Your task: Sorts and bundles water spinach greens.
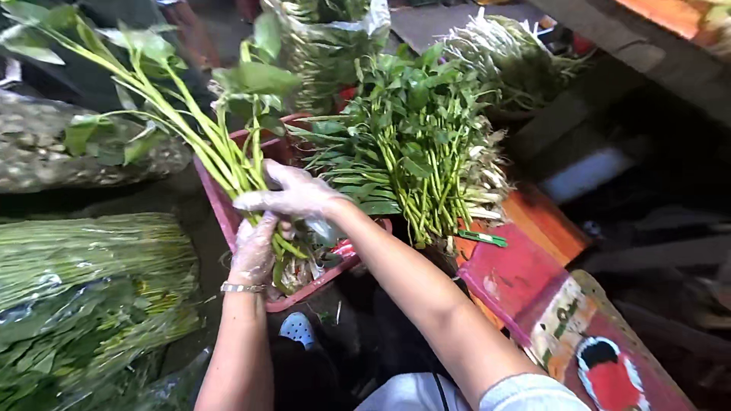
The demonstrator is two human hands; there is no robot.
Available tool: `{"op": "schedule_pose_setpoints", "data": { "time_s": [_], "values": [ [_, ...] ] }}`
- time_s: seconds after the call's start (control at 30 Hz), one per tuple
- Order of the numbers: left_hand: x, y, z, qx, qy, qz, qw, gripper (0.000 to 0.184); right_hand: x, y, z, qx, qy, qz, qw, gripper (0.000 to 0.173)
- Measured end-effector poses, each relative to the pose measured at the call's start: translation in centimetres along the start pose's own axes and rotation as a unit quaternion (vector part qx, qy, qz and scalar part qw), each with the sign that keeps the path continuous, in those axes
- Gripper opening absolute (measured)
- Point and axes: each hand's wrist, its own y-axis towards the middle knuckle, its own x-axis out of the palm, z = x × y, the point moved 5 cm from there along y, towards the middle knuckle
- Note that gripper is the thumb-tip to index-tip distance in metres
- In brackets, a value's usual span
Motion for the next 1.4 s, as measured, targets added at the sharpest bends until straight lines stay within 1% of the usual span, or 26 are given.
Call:
{"op": "schedule_pose_setpoints", "data": {
  "time_s": [0.03,0.07,0.1,0.13,0.17,0.23,0.27,0.33,0.4,0.43,0.47,0.53,0.63,0.67,0.73,0.8,0.87,0.93,0.97,1.03,1.1,1.13,1.2,1.27,1.33,1.4],
  "values": [
    [-0.2,0.2,-0.1,0.009,0.0,-0.002,1.0,0.013,-1.3,-1.6,0.5,-0.005,-0.078,0.015,0.997,0.067],
    [-0.5,0.4,-0.2,0.017,0.013,-0.005,1.0,0.013,-2.9,-3.7,1.1,-0.021,-0.115,0.051,0.992,0.061],
    [-0.8,0.6,-0.2,0.026,0.042,-0.006,0.999,0.014,-5.0,-6.0,2.0,-0.038,-0.126,0.109,0.985,0.047],
    [-1.2,0.7,-0.2,0.031,0.082,0.001,0.996,0.019,-7.5,-8.4,3.1,-0.03,-0.131,0.165,0.977,0.034],
    [-1.4,0.6,-0.2,0.031,0.114,0.01,0.993,0.024,-10.2,-10.9,4.6,-0.001,-0.135,0.221,0.966,0.029],
    [-1.3,0.5,-0.1,0.026,0.131,0.012,0.991,0.028,-15.4,-15.7,8.5,0.116,-0.164,0.317,0.927,0.031],
    [-1.2,0.5,-0.1,0.03,0.128,0.018,0.991,0.025,-17.5,-17.8,10.2,0.184,-0.189,0.342,0.902,0.036],
    [-0.8,0.6,0.0,0.043,0.111,0.026,0.993,0.017,-19.8,-21.0,13.0,0.316,-0.223,0.342,0.857,0.051],
    [-0.5,0.7,-0.2,0.05,0.095,0.03,0.994,0.013,-20.2,-22.2,15.6,0.382,-0.218,0.319,0.84,0.061],
    [-0.3,0.6,-0.2,0.05,0.093,0.032,0.994,0.012,-20.0,-22.3,16.8,0.389,-0.207,0.315,0.841,0.06],
    [-0.1,0.5,-0.2,0.047,0.091,0.026,0.994,0.015,-19.8,-22.2,17.6,0.384,-0.195,0.324,0.843,0.055],
    [0.1,0.3,-0.3,0.045,0.09,0.01,0.995,0.026,-19.5,-22.2,18.3,0.369,-0.133,0.377,0.839,0.043],
    [0.0,0.1,-0.6,0.049,0.098,0.01,0.994,0.028,-18.6,-22.4,17.8,0.314,-0.014,0.469,0.826,0.036],
    [-0.2,0.1,-0.6,0.051,0.102,0.018,0.993,0.026,-18.1,-22.3,17.1,0.291,0.009,0.485,0.824,0.034],
    [-0.3,0.1,-0.5,0.047,0.105,0.033,0.993,0.021,-16.9,-21.5,15.7,0.275,0.031,0.454,0.847,0.043],
    [0.1,-0.1,-0.8,0.034,0.1,0.038,0.994,0.022,-15.9,-21.2,14.9,0.318,-0.006,0.375,0.871,0.054],
    [0.1,-0.4,-0.3,0.028,0.072,0.038,0.996,0.025,-14.9,-20.3,14.5,0.363,-0.087,0.306,0.876,0.048],
    [0.0,-0.8,0.1,0.02,0.034,0.025,0.999,0.025,-14.4,-19.4,15.3,0.379,-0.155,0.266,0.873,0.043],
    [0.0,-0.8,0.2,0.017,0.015,0.011,1.0,0.026,-14.4,-19.0,15.6,0.377,-0.171,0.257,0.873,0.043],
    [-0.3,-0.7,0.4,0.025,-0.007,-0.022,0.999,0.032,-14.4,-18.4,15.8,0.373,-0.191,0.256,0.871,0.053],
    [-0.8,-0.8,0.6,0.019,-0.012,-0.039,0.999,0.037,-14.3,-18.0,15.9,0.396,-0.212,0.256,0.856,0.064],
    [-1.1,-0.9,0.7,0.01,-0.009,-0.039,0.999,0.038,-14.3,-17.9,16.2,0.412,-0.211,0.258,0.848,0.065],
    [-1.7,-1.2,1.0,-0.009,-0.009,-0.027,1.0,0.042,-14.5,-17.9,16.9,0.417,-0.176,0.286,0.845,0.057],
    [-2.3,-0.9,1.0,-0.008,-0.036,-0.026,0.999,0.045,-14.7,-18.5,16.8,0.396,-0.081,0.343,0.848,0.052],
    [-2.8,-0.6,1.2,0.003,-0.069,-0.035,0.997,0.048,-15.0,-19.5,15.6,0.341,0.028,0.411,0.845,0.05],
    [-3.2,-0.7,1.5,0.006,-0.077,-0.041,0.996,0.053,-16.2,-20.5,14.9,0.286,0.099,0.436,0.847,0.041]
  ]
}}
